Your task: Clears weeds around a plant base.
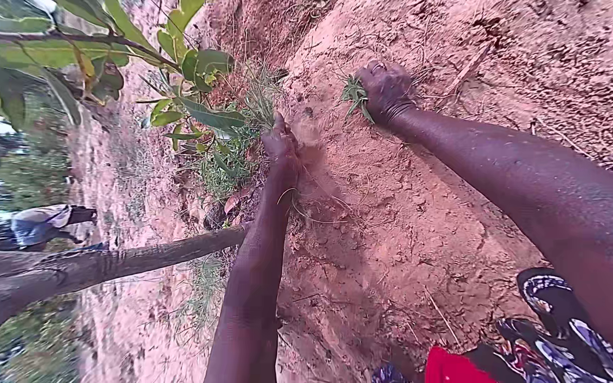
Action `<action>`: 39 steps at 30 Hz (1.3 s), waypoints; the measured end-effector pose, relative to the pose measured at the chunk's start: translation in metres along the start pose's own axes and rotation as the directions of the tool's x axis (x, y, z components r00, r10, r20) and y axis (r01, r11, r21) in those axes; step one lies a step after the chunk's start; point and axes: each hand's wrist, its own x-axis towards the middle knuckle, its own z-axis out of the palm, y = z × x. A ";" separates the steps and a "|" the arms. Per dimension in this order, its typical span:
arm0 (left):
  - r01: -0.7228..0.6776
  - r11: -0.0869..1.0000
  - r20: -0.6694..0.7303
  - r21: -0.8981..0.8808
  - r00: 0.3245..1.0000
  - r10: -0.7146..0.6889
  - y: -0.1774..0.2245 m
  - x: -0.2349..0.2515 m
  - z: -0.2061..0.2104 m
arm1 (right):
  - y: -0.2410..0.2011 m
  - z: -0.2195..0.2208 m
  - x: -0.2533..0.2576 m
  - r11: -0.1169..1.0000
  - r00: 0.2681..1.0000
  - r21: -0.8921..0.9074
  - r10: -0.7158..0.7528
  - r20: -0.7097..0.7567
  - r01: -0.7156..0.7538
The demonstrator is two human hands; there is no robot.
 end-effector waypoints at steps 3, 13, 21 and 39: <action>-0.006 0.997 -0.031 -0.075 1.000 0.004 -0.003 -0.027 -0.044 | -0.001 -0.003 0.002 1.000 1.000 -0.002 -0.004 0.009 0.004; -0.261 0.931 -0.022 0.255 0.961 0.276 0.029 0.049 -0.093 | -0.001 -0.001 0.001 1.000 1.000 -0.003 0.014 -0.018 -0.014; -0.054 0.632 0.139 0.773 0.986 -0.086 0.017 0.109 0.010 | 0.002 0.002 0.001 0.999 0.998 -0.038 -0.030 -0.051 0.028; -0.106 0.928 -0.092 -0.358 0.993 0.078 -0.017 0.159 0.061 | 0.006 0.006 0.000 0.998 0.990 -0.010 -0.068 -0.121 0.067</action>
